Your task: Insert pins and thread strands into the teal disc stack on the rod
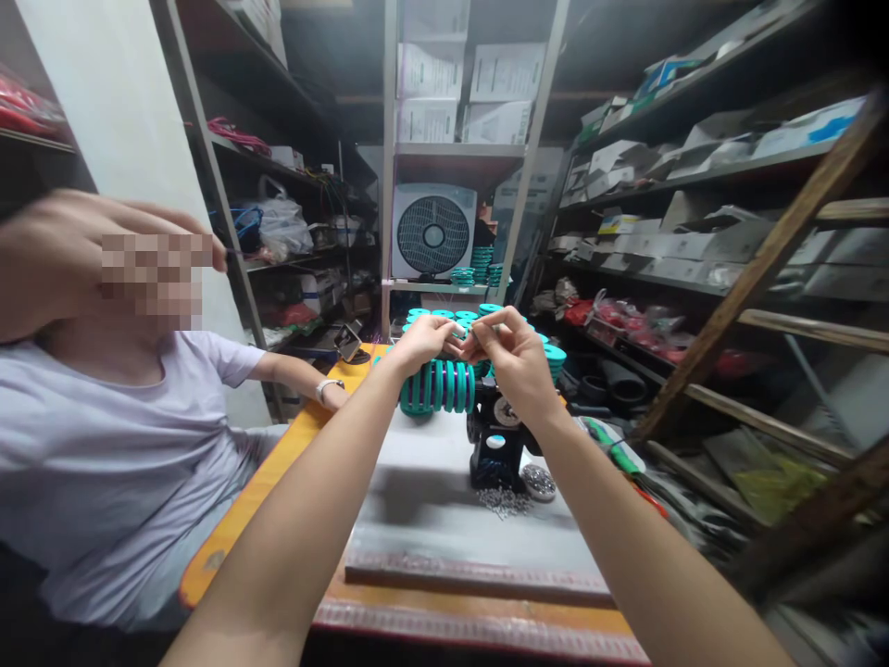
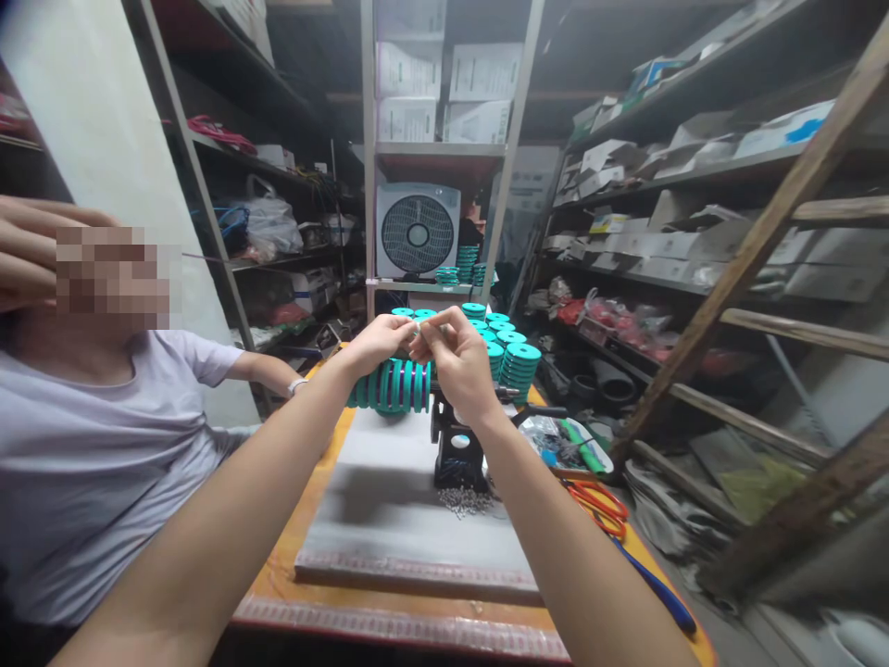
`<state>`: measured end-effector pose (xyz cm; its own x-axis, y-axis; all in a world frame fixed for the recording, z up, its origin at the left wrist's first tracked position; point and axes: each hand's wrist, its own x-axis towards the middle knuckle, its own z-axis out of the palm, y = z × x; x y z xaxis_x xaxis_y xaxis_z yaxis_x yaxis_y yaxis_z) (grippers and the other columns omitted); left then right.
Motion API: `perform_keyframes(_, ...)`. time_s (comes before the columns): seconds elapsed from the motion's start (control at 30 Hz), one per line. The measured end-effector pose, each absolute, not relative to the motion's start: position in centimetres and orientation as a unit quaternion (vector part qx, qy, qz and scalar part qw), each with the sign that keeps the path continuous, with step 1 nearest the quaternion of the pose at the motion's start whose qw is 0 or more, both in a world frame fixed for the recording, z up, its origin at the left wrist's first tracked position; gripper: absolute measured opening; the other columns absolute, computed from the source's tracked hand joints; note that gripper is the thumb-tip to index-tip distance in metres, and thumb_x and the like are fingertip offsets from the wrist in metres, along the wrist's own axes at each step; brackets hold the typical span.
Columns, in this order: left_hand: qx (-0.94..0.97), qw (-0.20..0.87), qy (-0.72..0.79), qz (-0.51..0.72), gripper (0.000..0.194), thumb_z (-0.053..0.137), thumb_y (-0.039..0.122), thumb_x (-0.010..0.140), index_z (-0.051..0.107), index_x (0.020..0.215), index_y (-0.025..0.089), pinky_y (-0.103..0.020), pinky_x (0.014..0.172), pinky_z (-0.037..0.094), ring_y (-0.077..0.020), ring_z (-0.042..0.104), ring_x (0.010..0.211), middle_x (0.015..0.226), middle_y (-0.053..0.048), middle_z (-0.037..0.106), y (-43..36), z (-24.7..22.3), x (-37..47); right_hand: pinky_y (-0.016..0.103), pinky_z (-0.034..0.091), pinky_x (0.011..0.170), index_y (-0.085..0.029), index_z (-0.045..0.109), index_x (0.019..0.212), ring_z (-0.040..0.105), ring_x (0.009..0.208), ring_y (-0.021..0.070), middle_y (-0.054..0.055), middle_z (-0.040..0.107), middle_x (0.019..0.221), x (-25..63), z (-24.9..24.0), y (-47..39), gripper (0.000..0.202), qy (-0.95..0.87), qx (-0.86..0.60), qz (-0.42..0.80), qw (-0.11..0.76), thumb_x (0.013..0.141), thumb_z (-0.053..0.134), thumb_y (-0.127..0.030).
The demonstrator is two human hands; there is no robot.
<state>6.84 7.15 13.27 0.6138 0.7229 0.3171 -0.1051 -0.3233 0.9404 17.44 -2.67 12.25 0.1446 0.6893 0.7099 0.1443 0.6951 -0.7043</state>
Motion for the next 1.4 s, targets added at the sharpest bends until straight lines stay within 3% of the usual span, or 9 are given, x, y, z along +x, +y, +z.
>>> perform_keyframes(0.27,0.727,0.543,0.181,0.38,0.023,0.057,0.024,0.087,0.055,0.068,0.011,-0.023,0.062,0.048,-0.0102,0.061,0.053,0.055,-0.001,0.061,7.0,13.1,6.8,0.025,0.051,0.058,-0.023,0.053,0.082,0.059,0.058,0.0103,-0.006,0.058,0.062,17.1,13.5,-4.1,0.019,-0.647,-0.295,0.18,0.68,0.084,0.063,-0.038)
perform_keyframes(0.4,0.736,0.54,0.145,0.382,0.025,0.055,0.035,0.088,0.06,0.082,0.012,-0.029,0.073,0.051,-0.0143,0.066,0.065,0.068,-0.004,0.067,6.5,12.4,6.1,0.026,0.054,0.061,-0.022,0.053,0.081,0.061,0.06,0.0103,-0.005,0.06,0.064,17.5,14.3,-2.8,0.021,-0.633,-0.276,0.163,0.705,0.083,0.065,-0.039)
perform_keyframes(0.5,0.76,0.503,0.094,0.401,0.032,0.053,0.042,0.089,0.063,0.099,0.013,-0.03,0.081,0.049,-0.0158,0.066,0.076,0.077,-0.005,0.07,5.9,11.6,5.4,0.025,0.054,0.061,-0.022,0.054,0.08,0.062,0.061,0.0103,-0.005,0.062,0.066,17.4,15.4,-2.0,0.02,-0.62,-0.262,0.143,0.725,0.083,0.065,-0.039)
perform_keyframes(0.6,0.781,0.422,0.098,0.45,0.032,0.053,0.043,0.088,0.066,0.092,0.014,-0.027,0.077,0.046,-0.0126,0.059,0.069,0.07,-0.002,0.064,5.4,10.9,5.0,0.024,0.053,0.058,-0.021,0.054,0.081,0.062,0.059,0.0104,-0.004,0.062,0.065,16.8,16.2,-2.1,0.02,-0.642,-0.25,0.164,0.706,0.083,0.065,-0.038)
perform_keyframes(0.77,0.726,0.449,0.083,0.514,0.029,0.053,0.043,0.088,0.063,0.084,0.016,-0.028,0.079,0.049,-0.0075,0.041,0.055,0.057,0.006,0.041,5.1,10.3,5.2,0.024,0.054,0.057,-0.026,0.054,0.111,0.065,0.072,0.0111,0.004,0.063,0.113,17.7,14.8,-3.3,0.025,-0.64,-0.304,0.138,0.692,0.09,0.052,-0.04)
perform_keyframes(0.87,0.699,0.47,0.072,0.534,0.028,0.053,0.043,0.088,0.063,0.09,0.017,-0.031,0.083,0.05,-0.0075,0.042,0.055,0.056,0.007,0.041,5.1,10.3,5.3,0.033,0.055,0.077,-0.027,0.046,0.127,0.064,0.092,0.0155,0.008,0.053,0.131,19.5,12.4,-2.8,0.035,-0.612,-0.422,0.053,0.667,0.092,0.042,-0.032)
perform_keyframes(1.0,0.683,0.46,0.068,0.563,0.029,0.053,0.043,0.088,0.064,0.092,0.017,-0.029,0.081,0.049,-0.0091,0.051,0.061,0.061,0.004,0.051,5.1,10.4,5.5,0.045,0.044,0.097,-0.022,0.065,0.109,0.06,0.105,0.0234,0.008,0.066,0.112,20.2,9.6,-1.5,0.028,-0.662,-0.483,0.029,0.572,0.084,0.051,-0.023)
perform_keyframes(1.23,0.68,0.393,0.082,0.614,0.028,0.053,0.043,0.089,0.063,0.089,0.017,-0.025,0.078,0.046,-0.0128,0.059,0.076,0.07,0.0,0.061,5.2,10.8,5.6,0.049,0.038,0.092,-0.02,0.074,0.09,0.052,0.099,0.0281,0.012,0.065,0.092,17.3,9.3,0.5,0.022,-0.698,-0.499,-0.014,0.513,0.083,0.053,-0.021)
perform_keyframes(1.4,0.728,0.391,0.062,0.56,0.031,0.053,0.043,0.088,0.065,0.09,0.015,-0.024,0.07,0.046,-0.0123,0.059,0.071,0.073,-0.002,0.064,5.4,12.5,5.2,0.037,0.042,0.086,-0.02,0.071,0.077,0.054,0.095,0.0225,0.009,0.063,0.095,17.3,10.5,1.2,0.021,-0.73,-0.456,0.009,0.509,0.083,0.052,-0.023)
